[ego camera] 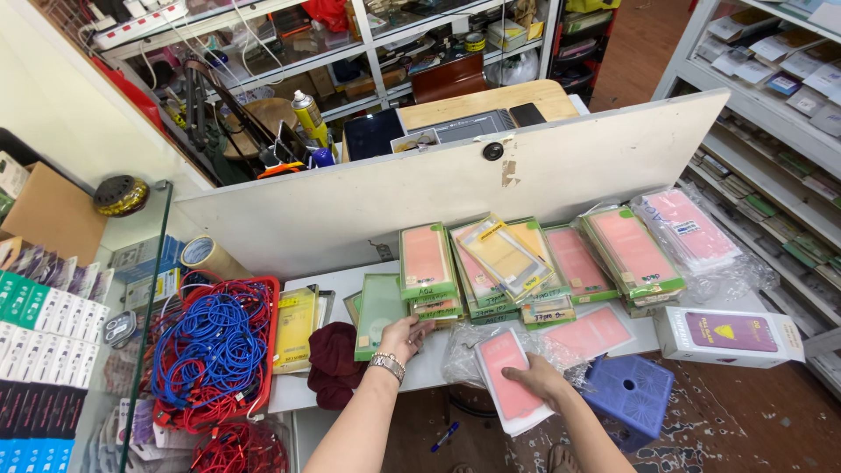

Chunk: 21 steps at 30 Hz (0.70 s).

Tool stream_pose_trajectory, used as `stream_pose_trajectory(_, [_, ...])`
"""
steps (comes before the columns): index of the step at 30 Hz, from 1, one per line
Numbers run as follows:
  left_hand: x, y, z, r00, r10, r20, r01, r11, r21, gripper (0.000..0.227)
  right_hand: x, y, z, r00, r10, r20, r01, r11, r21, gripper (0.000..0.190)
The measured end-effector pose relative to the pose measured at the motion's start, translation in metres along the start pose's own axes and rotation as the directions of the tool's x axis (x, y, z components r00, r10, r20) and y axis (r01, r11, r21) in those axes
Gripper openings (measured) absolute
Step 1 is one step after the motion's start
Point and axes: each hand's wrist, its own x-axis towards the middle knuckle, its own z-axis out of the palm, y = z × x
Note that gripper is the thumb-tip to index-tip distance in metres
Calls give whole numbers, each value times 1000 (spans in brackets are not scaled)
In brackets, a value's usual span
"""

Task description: The person organizes stacks of packaged stationery items, primarily pink and green pads, on a glass display counter and a white table. They pick up, separate, and stack the items by hand, moving them between the counter and the table.

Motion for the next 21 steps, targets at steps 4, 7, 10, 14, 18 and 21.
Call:
stream_pose_trajectory(4, [-5, -15, 0, 997, -76, 7, 76, 997, -23, 25, -11, -2, -4, 1000, -12, 9, 13, 1000, -7, 52])
stream_pose_trajectory(7, [-27, -18, 6, 996, -85, 18, 85, 996, 9, 29, -11, 2, -10, 999, -5, 49, 3, 999, 50, 56])
stream_pose_trajectory(10, [-51, -4, 17, 990, 57, -131, 14, 872, 490, 30, -9, 4, -17, 992, -29, 126, 0, 976, 219, 58])
stream_pose_trajectory(14, [-57, 22, 27, 761, 622, -183, -218, 512, 831, 44, -7, 1, -24, 990, -48, 131, 4, 950, 313, 58])
stream_pose_trajectory(18, [-36, 35, 34, 660, 746, -90, -335, 398, 854, 45, -11, -2, -25, 990, -33, 135, -9, 953, 303, 60])
stream_pose_trajectory(21, [-35, 38, 36, 813, 567, -136, -380, 691, 615, 41, -15, -5, -27, 988, -31, 150, -20, 946, 324, 61])
